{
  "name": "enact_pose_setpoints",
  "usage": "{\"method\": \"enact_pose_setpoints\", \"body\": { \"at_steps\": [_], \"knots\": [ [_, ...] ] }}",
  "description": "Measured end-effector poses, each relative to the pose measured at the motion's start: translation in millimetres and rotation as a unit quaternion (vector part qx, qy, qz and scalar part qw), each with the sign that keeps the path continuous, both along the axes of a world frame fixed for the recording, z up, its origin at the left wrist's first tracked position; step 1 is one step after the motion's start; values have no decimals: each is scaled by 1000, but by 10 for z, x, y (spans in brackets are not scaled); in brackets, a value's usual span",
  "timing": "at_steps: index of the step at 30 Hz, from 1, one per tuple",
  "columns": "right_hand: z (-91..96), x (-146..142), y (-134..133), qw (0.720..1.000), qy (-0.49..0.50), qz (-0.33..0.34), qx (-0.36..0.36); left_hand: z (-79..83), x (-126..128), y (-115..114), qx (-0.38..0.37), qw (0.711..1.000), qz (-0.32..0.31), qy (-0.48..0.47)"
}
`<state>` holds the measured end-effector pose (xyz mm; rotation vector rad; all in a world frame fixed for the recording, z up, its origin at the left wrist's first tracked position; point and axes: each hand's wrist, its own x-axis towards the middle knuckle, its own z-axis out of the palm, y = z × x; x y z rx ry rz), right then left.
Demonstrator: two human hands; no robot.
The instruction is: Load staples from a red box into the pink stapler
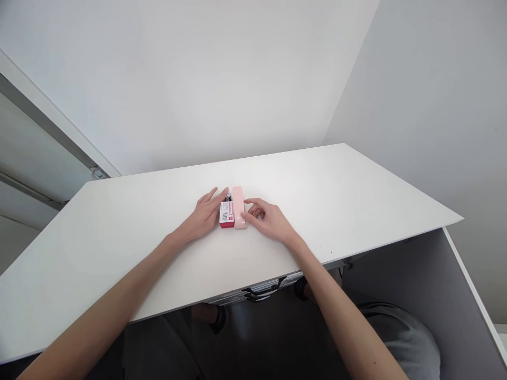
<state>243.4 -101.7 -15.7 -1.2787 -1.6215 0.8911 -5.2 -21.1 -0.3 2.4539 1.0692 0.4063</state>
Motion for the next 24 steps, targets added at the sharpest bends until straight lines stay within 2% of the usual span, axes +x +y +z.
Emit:
{"method": "enact_pose_setpoints", "body": {
  "at_steps": [5, 10, 13, 21, 24],
  "knots": [
    [-4, 4, 0, 1000, 1, -1, -2, 5, -21, -2, -7, 999, -7, -44],
    [-27, 13, 4, 1000, 3, -3, -5, -4, -50, -23, -16, 987, 109, -118],
    [-29, 9, 3, 1000, 7, -7, -7, -4, -40, -35, -3, 979, 141, -146],
    [-9, 8, -12, 1000, 5, -6, -7, -18, -26, -54, -15, 978, 116, -173],
    [23, 12, -20, 1000, 6, -19, -10, -34, -43, -53, -20, 972, 128, -195]
  ]
}}
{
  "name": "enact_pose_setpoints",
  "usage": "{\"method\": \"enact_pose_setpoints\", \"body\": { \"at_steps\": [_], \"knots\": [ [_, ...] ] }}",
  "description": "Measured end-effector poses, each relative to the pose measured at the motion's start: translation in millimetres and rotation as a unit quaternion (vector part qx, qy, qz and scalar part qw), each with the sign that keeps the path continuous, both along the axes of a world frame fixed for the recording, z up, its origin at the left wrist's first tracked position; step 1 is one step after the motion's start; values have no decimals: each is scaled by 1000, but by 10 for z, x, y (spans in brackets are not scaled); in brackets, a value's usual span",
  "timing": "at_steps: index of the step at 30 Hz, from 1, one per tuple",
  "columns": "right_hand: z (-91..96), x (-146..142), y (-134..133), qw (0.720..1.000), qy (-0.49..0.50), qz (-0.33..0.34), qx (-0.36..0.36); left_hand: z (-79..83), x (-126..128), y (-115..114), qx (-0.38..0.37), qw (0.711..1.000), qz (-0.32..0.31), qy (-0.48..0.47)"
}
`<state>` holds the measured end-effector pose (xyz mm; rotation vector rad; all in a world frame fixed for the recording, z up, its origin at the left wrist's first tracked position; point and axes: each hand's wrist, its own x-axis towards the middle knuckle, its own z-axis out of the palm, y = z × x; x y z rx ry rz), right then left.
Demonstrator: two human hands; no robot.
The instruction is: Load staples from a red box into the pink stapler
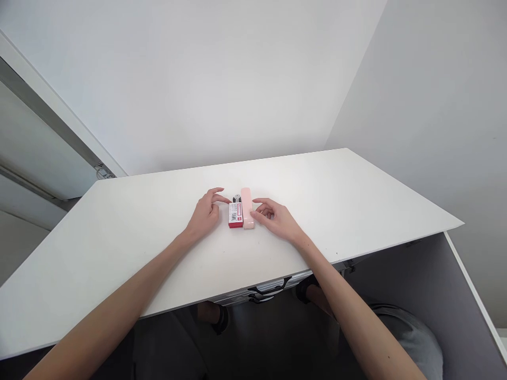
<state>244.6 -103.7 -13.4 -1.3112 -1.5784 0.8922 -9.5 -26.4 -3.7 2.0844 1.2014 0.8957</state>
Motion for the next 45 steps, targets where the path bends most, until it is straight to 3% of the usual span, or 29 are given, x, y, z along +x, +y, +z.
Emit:
{"method": "enact_pose_setpoints", "body": {
  "at_steps": [5, 8, 10, 13, 16, 21, 28, 33, 35, 42, 45],
  "knots": [
    [233, -149, -18, 990, -75, -78, 89, -26, -41, 52, -41, 993, 83, -73],
    [446, -346, 6, 964, -205, 4, 170, -26, -64, 94, -52, 983, 129, -121],
    [573, -480, 46, 922, -325, 63, 200, -22, -77, 112, -56, 977, 147, -145],
    [699, -637, 134, 860, -455, 145, 181, -19, -92, 117, -62, 973, 150, -166],
    [749, -723, 230, 824, -519, 181, 137, -24, -100, 108, -64, 973, 143, -167],
    [752, -733, 338, 800, -566, 180, 81, -45, -95, 112, -70, 973, 138, -172],
    [741, -731, 343, 790, -584, 177, 63, -55, -79, 115, -67, 971, 141, -183],
    [627, -963, 245, 781, -592, 154, 126, -46, -70, 131, -64, 965, 158, -199],
    [498, -1058, 226, 774, -600, 120, 162, -38, -63, 129, -65, 965, 164, -196],
    [-43, -1134, 370, 749, -620, 105, 208, -1, -47, 102, -72, 965, 170, -185],
    [-165, -1096, 462, 762, -601, 106, 216, 1, -42, 104, -71, 967, 170, -174]
  ]
}}
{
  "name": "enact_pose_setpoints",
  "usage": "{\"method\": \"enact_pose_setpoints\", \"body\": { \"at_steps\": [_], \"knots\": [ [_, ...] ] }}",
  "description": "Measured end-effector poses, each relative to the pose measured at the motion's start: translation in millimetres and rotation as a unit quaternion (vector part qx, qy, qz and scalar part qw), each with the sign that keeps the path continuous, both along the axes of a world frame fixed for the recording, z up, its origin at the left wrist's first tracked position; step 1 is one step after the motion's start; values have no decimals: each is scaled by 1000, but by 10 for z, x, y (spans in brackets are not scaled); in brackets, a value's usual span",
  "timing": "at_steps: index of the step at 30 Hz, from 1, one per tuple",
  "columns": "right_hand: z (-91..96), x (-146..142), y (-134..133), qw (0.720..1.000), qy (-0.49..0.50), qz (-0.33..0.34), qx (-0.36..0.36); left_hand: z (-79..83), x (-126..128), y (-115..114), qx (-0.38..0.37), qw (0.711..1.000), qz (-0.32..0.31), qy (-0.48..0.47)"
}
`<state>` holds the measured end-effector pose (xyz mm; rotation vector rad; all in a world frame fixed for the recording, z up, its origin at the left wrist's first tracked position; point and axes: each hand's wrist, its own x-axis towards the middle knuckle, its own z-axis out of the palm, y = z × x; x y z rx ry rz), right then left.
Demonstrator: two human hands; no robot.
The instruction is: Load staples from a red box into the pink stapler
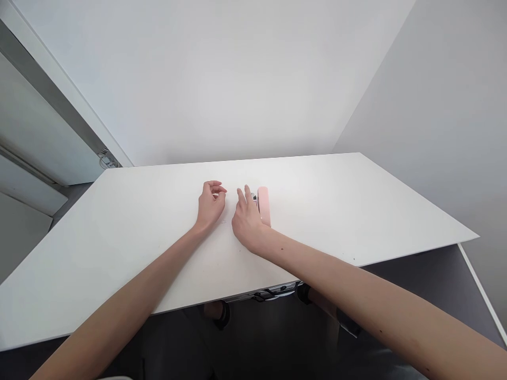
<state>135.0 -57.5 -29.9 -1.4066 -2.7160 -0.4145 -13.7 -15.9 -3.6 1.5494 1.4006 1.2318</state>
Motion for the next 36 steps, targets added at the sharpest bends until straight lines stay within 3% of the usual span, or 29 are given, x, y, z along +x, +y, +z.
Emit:
{"method": "enact_pose_setpoints", "body": {
  "at_steps": [4, 10, 16, 26, 36],
  "knots": [
    [-80, 50, 60, 999, 29, -12, -22, -2, 3, 1, 6, 1000, -8, 18],
    [-78, 160, -16, 999, -17, -28, 29, 0, 4, -13, 12, 1000, -9, 25],
    [2, 460, -107, 997, 77, -32, -3, 4, 2, -25, 10, 1000, -11, 23],
    [199, 1417, -215, 999, 42, -26, -3, -10, -8, -18, 10, 1000, -12, 20],
    [273, 2485, -271, 999, 39, -21, -12, -25, -18, 0, 16, 999, -14, 27]
  ]
}}
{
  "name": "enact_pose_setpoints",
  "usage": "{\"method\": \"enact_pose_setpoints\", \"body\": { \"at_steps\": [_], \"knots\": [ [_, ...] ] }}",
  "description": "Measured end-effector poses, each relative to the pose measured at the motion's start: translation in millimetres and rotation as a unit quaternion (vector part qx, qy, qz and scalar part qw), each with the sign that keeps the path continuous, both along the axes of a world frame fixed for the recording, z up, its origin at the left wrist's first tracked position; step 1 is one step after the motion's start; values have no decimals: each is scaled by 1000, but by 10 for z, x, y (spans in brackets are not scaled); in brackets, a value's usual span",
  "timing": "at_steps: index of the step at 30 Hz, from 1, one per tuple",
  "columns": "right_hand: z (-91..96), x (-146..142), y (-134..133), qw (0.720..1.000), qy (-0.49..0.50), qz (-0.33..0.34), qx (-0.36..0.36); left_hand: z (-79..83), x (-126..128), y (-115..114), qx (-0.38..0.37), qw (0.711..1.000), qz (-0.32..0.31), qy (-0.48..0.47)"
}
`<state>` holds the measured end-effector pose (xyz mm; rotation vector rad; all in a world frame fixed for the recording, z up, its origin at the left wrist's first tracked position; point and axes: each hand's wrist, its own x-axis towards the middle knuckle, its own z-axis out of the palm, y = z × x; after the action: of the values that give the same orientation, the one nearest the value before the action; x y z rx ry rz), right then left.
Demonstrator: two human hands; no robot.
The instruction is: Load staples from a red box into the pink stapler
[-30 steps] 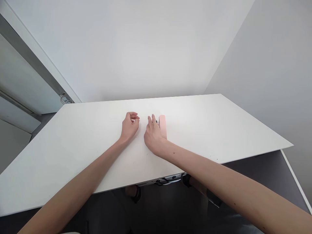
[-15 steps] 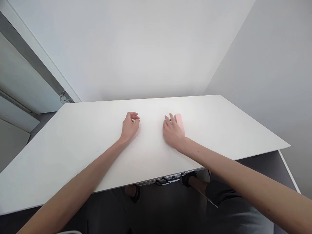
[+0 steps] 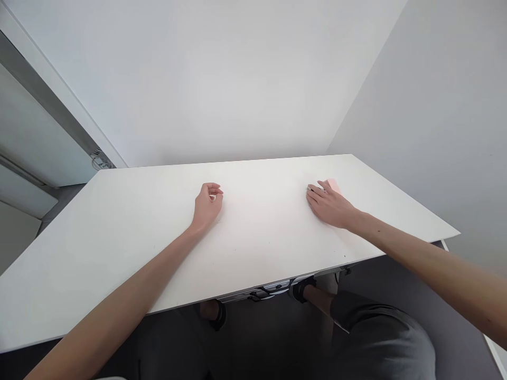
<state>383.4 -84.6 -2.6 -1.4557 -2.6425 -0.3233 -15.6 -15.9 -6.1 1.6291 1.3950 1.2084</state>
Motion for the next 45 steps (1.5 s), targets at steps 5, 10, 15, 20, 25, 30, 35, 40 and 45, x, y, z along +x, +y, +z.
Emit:
{"method": "enact_pose_setpoints", "body": {
  "at_steps": [5, 10, 15, 20, 25, 30, 35, 40, 45],
  "knots": [
    [-78, -20, -268, 999, 22, -23, 17, 10, 10, -5, 1, 1000, 0, 2],
    [-252, -373, -688, 989, 133, -59, 21, 24, 16, -14, 4, 1000, -3, 4],
    [-317, -495, -893, 966, 216, -133, -40, 46, 16, -19, -1, 1000, -2, 7],
    [-328, -444, -919, 932, 302, -200, -21, 48, 14, -14, -4, 1000, -4, 6],
    [-361, -344, -895, 902, 351, -249, 6, 42, 20, -6, -4, 1000, -7, 11],
    [-402, -293, -864, 892, 363, -269, 18, 47, 22, -8, -8, 1000, -9, 13],
    [-415, -330, -883, 904, 347, -249, 29, 51, 21, -12, -10, 1000, -10, 13],
    [-402, -399, -911, 934, 300, -191, 35, 64, 32, -28, -3, 1000, -21, 18],
    [-371, -457, -908, 951, 273, -144, 9, 107, 39, -77, 0, 997, -60, 39]
  ]
}}
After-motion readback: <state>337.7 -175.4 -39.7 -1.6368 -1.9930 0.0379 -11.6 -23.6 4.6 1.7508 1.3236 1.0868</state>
